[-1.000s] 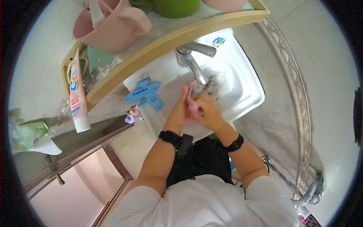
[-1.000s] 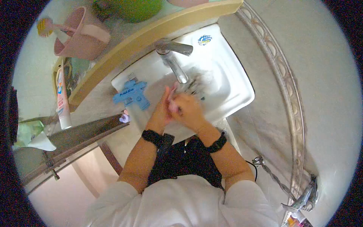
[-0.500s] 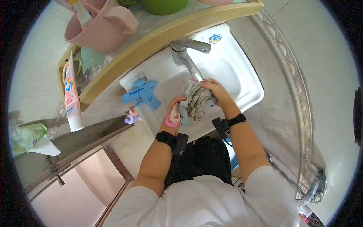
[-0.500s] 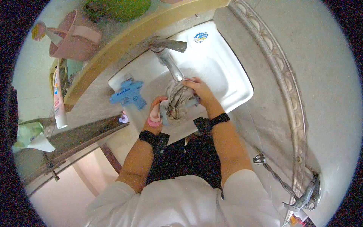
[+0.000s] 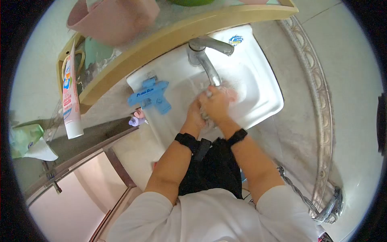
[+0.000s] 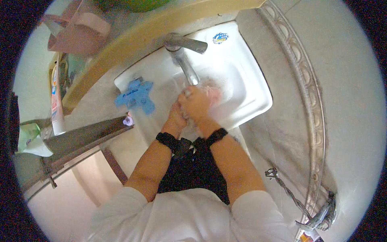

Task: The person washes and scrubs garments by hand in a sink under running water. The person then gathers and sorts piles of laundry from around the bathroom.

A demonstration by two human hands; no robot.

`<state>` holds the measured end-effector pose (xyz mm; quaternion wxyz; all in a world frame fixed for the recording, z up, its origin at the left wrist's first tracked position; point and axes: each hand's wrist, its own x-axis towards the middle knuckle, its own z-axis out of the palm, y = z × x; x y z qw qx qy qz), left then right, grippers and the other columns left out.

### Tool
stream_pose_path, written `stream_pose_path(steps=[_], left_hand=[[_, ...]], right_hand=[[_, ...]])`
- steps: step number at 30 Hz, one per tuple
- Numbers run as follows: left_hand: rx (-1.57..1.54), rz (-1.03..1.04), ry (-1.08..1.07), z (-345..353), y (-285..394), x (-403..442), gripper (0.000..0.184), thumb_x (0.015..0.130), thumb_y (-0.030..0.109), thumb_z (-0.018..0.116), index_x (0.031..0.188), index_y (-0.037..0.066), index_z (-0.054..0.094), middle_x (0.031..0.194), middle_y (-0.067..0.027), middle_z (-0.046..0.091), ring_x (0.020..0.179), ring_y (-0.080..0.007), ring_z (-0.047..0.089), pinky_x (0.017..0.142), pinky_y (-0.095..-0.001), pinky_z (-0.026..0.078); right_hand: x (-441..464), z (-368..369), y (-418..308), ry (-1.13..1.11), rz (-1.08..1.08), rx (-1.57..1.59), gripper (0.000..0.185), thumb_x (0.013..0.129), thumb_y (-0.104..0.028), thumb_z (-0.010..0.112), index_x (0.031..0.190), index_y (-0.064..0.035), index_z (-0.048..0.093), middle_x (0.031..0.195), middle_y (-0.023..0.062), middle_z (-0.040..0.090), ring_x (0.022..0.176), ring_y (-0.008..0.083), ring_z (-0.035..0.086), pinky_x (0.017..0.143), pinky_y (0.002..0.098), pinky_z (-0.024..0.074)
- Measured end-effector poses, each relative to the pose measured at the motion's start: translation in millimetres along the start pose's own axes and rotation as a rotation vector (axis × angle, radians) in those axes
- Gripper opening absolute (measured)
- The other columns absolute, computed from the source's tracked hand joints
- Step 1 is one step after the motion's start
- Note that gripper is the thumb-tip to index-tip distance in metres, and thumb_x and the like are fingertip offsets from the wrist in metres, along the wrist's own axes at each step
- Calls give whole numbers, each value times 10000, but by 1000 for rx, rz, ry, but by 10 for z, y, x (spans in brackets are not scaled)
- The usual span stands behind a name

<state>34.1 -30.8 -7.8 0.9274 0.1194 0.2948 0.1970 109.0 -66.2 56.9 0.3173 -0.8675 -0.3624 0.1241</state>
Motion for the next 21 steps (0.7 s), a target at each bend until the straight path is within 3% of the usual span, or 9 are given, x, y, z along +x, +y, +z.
stream_pose_path(steps=[4, 7, 9, 11, 13, 15, 16, 18, 21], left_hand=[[343, -225, 341, 220, 117, -223, 453, 801, 430, 560, 1109, 100, 520, 1094, -107, 571, 1012, -259, 550, 908, -386, 430], [458, 139, -123, 353, 224, -409, 402, 785, 334, 601, 1091, 81, 538, 1076, -101, 574, 1010, -232, 557, 877, -382, 454], [525, 390, -435, 387, 302, -454, 374, 774, 269, 628, 1079, 68, 550, 1064, -97, 576, 1009, -214, 562, 857, -379, 470], [521, 238, -323, -414, 12, 17, 476, 701, 238, 706, 1106, 71, 521, 1087, -98, 566, 1041, -232, 546, 873, -380, 460], [521, 84, -218, -563, 51, 61, 598, 628, 207, 784, 1134, 74, 493, 1111, -99, 557, 1074, -249, 530, 889, -380, 450], [503, 457, -51, -30, 430, -356, 435, 843, 378, 568, 1131, 56, 514, 1003, -82, 607, 987, -229, 576, 917, -393, 427], [502, 455, -50, 35, 527, -371, 435, 843, 378, 568, 1131, 56, 514, 1003, -82, 607, 987, -229, 576, 917, -393, 427], [-133, -338, 48, 109, 677, -322, 496, 839, 470, 540, 1150, 84, 506, 987, -75, 605, 1041, -217, 538, 944, -394, 399], [88, -184, 150, 272, 556, -282, 474, 868, 470, 481, 1154, 93, 508, 992, -80, 607, 1015, -214, 544, 939, -413, 402]], right_hand=[[452, 210, 898, -154, 340, 254, 406, 730, -378, 647, 912, -17, 599, 798, 158, 631, 747, 265, 614, 668, 370, 478], [423, 328, 1162, -246, 435, 616, 432, 769, -343, 627, 1061, -34, 550, 907, 148, 602, 864, 237, 586, 708, 324, 481], [276, 77, 1006, -474, 26, 653, 374, 829, -312, 588, 1095, -55, 534, 1025, 108, 583, 863, 203, 584, 753, 298, 488], [250, 120, 1002, -744, 793, 1621, 311, 856, -252, 563, 1092, -50, 537, 1015, 85, 587, 875, 214, 585, 783, 297, 492], [153, -121, 742, -666, 838, 1593, 290, 854, -214, 565, 1087, -45, 535, 992, 82, 594, 875, 215, 588, 782, 303, 497], [189, -339, 591, -588, 883, 1568, 270, 851, -177, 567, 1082, -40, 534, 969, 79, 600, 875, 216, 591, 781, 309, 502], [241, -448, 628, -568, 687, 1396, 301, 817, -181, 611, 1070, -31, 547, 1002, 78, 597, 864, 202, 595, 769, 315, 504], [275, -460, 653, -492, 357, 929, 336, 733, -130, 680, 1037, -52, 560, 1069, 86, 589, 949, 203, 577, 850, 388, 462], [-13, -181, 296, -250, -422, 361, 281, 673, -169, 685, 930, -105, 591, 1030, 91, 608, 1026, 270, 545, 874, 404, 424]])
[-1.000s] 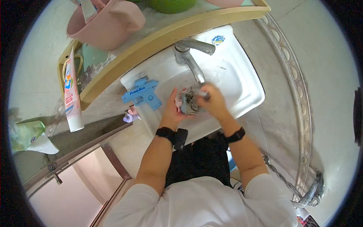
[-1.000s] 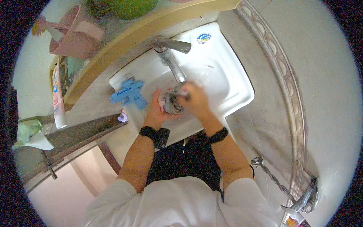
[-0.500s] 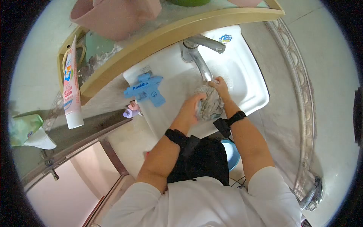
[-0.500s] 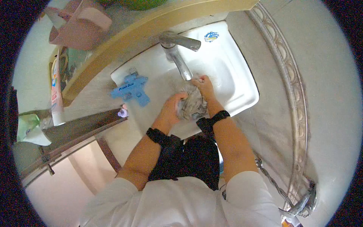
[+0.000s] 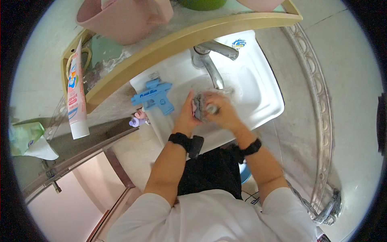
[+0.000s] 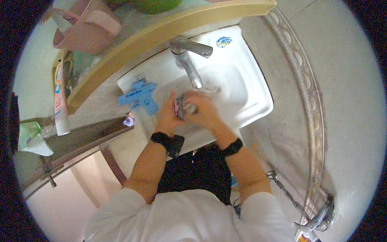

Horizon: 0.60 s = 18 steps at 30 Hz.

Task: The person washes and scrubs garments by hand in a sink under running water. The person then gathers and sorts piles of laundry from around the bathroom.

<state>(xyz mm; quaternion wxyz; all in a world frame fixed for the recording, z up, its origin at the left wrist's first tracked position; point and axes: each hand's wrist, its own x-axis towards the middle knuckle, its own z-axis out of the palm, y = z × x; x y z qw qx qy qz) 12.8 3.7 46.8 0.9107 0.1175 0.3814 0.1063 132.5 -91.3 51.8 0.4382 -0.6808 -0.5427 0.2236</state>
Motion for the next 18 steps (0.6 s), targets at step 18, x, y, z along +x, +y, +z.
stream_pose_path(steps=[18], left_hand=[[592, 317, 12, -159, -251, -32, 362, 793, 330, 625, 1029, 57, 600, 1067, -80, 580, 975, -229, 570, 867, -412, 458]], right_hand=[[133, -167, 863, 275, 876, 300, 420, 710, -195, 633, 1092, -43, 548, 886, 148, 616, 776, 244, 599, 751, 354, 472]])
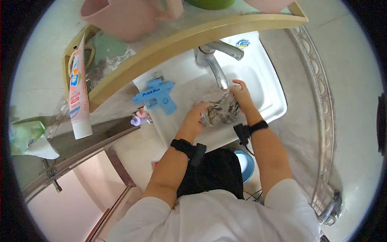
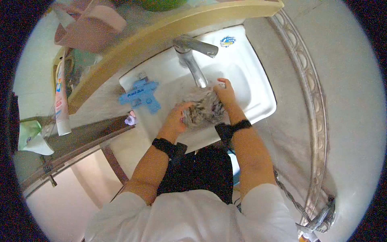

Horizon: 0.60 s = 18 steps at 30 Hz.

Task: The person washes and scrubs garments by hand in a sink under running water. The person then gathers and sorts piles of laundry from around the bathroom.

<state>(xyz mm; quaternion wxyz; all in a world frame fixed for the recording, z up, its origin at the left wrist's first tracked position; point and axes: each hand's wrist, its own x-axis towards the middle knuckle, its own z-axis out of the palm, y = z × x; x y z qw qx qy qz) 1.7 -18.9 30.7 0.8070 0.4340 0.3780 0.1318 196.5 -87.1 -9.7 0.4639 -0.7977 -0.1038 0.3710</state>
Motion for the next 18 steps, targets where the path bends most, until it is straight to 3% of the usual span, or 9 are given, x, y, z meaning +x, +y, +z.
stream_pose_path(steps=[2, 3, 4, 6, 7, 9, 13, 15, 18], left_hand=[[-327, -298, 224, -64, 30, 251, 379, 799, 324, 614, 1066, 56, 587, 1134, -86, 549, 1049, -230, 528, 911, -401, 427], [-645, -600, 446, -55, 27, 335, 398, 805, 318, 603, 1103, 56, 574, 1201, -92, 518, 1122, -230, 485, 954, -390, 396], [-646, -604, 440, -12, 3, 319, 398, 805, 318, 603, 1103, 56, 574, 1201, -92, 518, 1122, -230, 485, 954, -390, 396], [-627, -147, 116, 68, -56, 241, 379, 839, 316, 558, 1108, 49, 557, 1162, -82, 543, 1082, -228, 509, 954, -386, 395], [-625, -149, 113, 56, -132, 293, 379, 839, 316, 558, 1108, 49, 557, 1162, -82, 543, 1082, -228, 509, 954, -386, 395], [-144, 136, 42, -80, -550, 522, 380, 852, 318, 541, 1118, 46, 546, 1134, -80, 555, 1038, -227, 535, 929, -389, 419], [588, 537, -60, -256, -949, 658, 383, 872, 322, 515, 1132, 42, 529, 1093, -78, 574, 972, -226, 573, 890, -394, 454], [-562, -414, 21, -23, -427, 454, 364, 882, 302, 510, 1125, 32, 527, 1093, -79, 584, 964, -213, 592, 852, -388, 484], [-509, -380, 27, 229, -26, 133, 388, 862, 328, 539, 1117, 36, 534, 1095, -88, 583, 985, -213, 584, 821, -370, 498]], right_hand=[[-562, 152, -317, -220, -121, 245, 432, 752, -106, 603, 1174, -63, 523, 996, 104, 570, 792, 186, 556, 732, 341, 464], [-614, 285, -164, -145, -690, -291, 475, 740, -82, 623, 1204, -105, 522, 1112, 93, 559, 886, 210, 558, 821, 357, 434], [-878, 432, -380, -115, -799, -305, 352, 703, -183, 617, 1045, -102, 611, 1118, 179, 540, 997, 325, 542, 886, 434, 415], [-1163, 622, -497, -15, -923, -678, 263, 698, -196, 643, 949, -122, 658, 1083, 71, 589, 948, 311, 548, 848, 393, 415], [-1159, 682, -511, -11, -921, -679, 263, 698, -196, 643, 949, -122, 658, 1083, 71, 589, 948, 311, 548, 848, 393, 415], [-1127, 735, -523, 80, -966, -666, 159, 689, -238, 631, 794, -125, 669, 985, 75, 621, 903, 319, 563, 789, 371, 444], [-685, 636, -272, 106, -485, -581, 200, 711, -262, 617, 761, -70, 645, 791, 130, 634, 738, 329, 594, 678, 395, 472], [-414, 455, -228, 95, -255, -567, 267, 722, -312, 610, 826, -68, 643, 793, 153, 631, 730, 352, 599, 687, 423, 482], [-101, 222, -144, 45, -222, -665, 315, 736, -347, 627, 905, -81, 646, 819, 132, 642, 754, 325, 616, 703, 412, 495]])
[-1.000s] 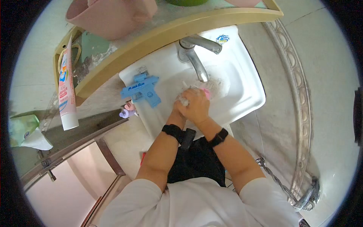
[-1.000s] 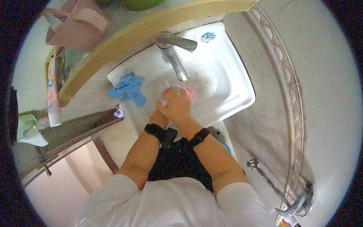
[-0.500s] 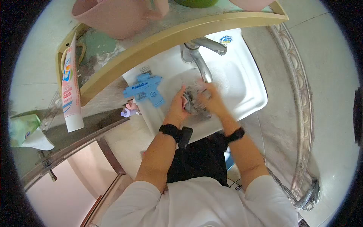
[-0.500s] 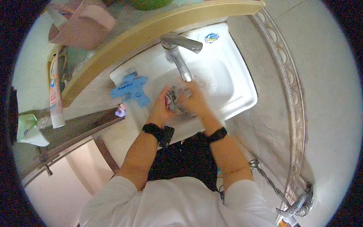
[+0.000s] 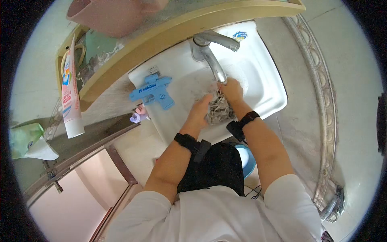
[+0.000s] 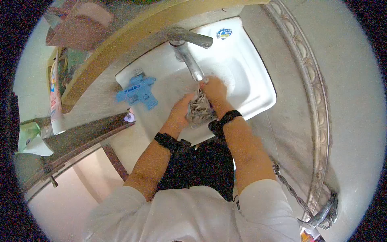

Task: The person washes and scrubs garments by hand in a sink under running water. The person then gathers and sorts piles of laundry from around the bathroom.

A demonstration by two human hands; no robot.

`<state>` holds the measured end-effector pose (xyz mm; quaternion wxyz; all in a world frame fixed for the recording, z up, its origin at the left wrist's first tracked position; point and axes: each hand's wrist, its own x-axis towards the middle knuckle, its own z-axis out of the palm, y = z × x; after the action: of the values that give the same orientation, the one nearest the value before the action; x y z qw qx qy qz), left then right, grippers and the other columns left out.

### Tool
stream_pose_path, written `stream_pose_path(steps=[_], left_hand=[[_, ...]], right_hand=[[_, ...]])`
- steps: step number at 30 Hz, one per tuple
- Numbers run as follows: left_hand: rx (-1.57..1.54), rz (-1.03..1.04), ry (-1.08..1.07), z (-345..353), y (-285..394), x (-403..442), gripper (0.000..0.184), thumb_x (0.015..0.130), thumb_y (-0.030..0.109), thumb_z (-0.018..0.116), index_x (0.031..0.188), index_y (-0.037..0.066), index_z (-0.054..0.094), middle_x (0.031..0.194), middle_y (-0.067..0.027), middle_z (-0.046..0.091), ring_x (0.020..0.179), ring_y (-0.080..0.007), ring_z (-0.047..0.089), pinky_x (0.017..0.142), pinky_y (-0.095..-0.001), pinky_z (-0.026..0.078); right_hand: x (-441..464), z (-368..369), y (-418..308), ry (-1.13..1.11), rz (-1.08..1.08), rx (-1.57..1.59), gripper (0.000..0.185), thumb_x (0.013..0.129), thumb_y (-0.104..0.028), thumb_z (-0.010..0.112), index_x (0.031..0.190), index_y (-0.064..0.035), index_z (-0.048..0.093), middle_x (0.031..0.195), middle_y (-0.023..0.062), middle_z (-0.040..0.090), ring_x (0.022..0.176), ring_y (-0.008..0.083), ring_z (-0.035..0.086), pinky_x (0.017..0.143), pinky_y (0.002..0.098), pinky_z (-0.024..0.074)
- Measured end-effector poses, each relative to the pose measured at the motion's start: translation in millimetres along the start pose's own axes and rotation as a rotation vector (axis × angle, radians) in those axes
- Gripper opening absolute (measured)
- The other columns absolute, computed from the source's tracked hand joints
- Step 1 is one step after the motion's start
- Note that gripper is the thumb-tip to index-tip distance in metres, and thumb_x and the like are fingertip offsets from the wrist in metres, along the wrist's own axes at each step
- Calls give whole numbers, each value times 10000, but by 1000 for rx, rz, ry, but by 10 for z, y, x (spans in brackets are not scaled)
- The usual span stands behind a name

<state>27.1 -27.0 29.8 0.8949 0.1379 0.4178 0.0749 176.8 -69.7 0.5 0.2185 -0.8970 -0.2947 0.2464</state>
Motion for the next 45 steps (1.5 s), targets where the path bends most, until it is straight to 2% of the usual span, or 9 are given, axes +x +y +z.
stream_pose_path(steps=[5, 9, 16, 19, 22, 25, 30, 41, 45], left_hand=[[-93, -21, -6, -63, 276, -140, 377, 854, 349, 550, 1064, 36, 546, 1006, -90, 605, 907, -228, 609, 775, -377, 509], [-419, 10, -201, -384, 116, 324, 357, 841, 327, 559, 1046, 35, 548, 957, -74, 608, 877, -228, 614, 752, -368, 517], [-329, 156, -172, -421, -204, 459, 302, 824, 254, 574, 1031, 34, 556, 954, -75, 598, 855, -220, 611, 730, -368, 524], [-35, 81, 6, -78, 73, -145, 286, 807, 180, 579, 1043, 21, 549, 950, -76, 592, 848, -209, 604, 702, -365, 526], [766, 793, -267, -285, 218, -115, 315, 794, 122, 591, 1089, 31, 530, 983, -88, 581, 843, -212, 605, 679, -378, 527], [317, 91, 100, -281, 415, -142, 369, 786, 125, 606, 1135, 50, 511, 1028, -86, 567, 884, -200, 588, 705, -368, 515], [1579, 1033, 295, -621, 184, 81, 552, 694, 185, 702, 1199, 110, 494, 1105, -82, 515, 1056, -253, 477, 867, -408, 420], [1937, 616, 378, -135, 298, 6, 185, 683, 239, 702, 803, 130, 611, 913, -43, 551, 961, -238, 497, 769, -435, 400], [1326, 456, 19, -133, 396, -140, 141, 751, 198, 649, 778, 89, 563, 703, -2, 519, 734, -132, 517, 644, -270, 403]], right_hand=[[-42, -184, 225, -208, 85, 881, 219, 795, -282, 657, 944, -122, 640, 821, 31, 624, 663, 98, 581, 588, 242, 482], [-744, -159, -494, 9, -628, 247, 319, 699, -293, 675, 947, -98, 630, 1006, 76, 606, 853, 239, 600, 728, 387, 481], [-296, 89, -481, -73, -19, -117, 364, 718, -401, 591, 847, -65, 647, 909, 123, 622, 887, 343, 585, 794, 443, 449], [-26, -265, -186, -114, 48, -44, 384, 765, -406, 565, 950, -77, 631, 946, 159, 624, 910, 353, 584, 823, 433, 447], [46, -504, 107, -56, -68, -122, 331, 791, -369, 560, 1020, -138, 620, 1047, 153, 598, 981, 343, 564, 832, 425, 447], [-44, -575, 185, 77, -274, -288, 267, 783, -302, 593, 1017, -178, 628, 1161, 119, 546, 950, 312, 577, 794, 415, 455], [-404, -448, 0, 105, -619, -568, 303, 741, -242, 637, 1043, -229, 625, 1234, 89, 484, 915, 282, 582, 751, 407, 464], [-393, -893, -141, -57, -105, -641, 249, 778, -188, 546, 1011, -181, 633, 1022, 116, 589, 814, 276, 625, 645, 385, 521], [-486, -584, -132, -40, -554, -591, 277, 761, -124, 587, 1030, -169, 632, 1016, 90, 608, 895, 248, 598, 704, 375, 505]])
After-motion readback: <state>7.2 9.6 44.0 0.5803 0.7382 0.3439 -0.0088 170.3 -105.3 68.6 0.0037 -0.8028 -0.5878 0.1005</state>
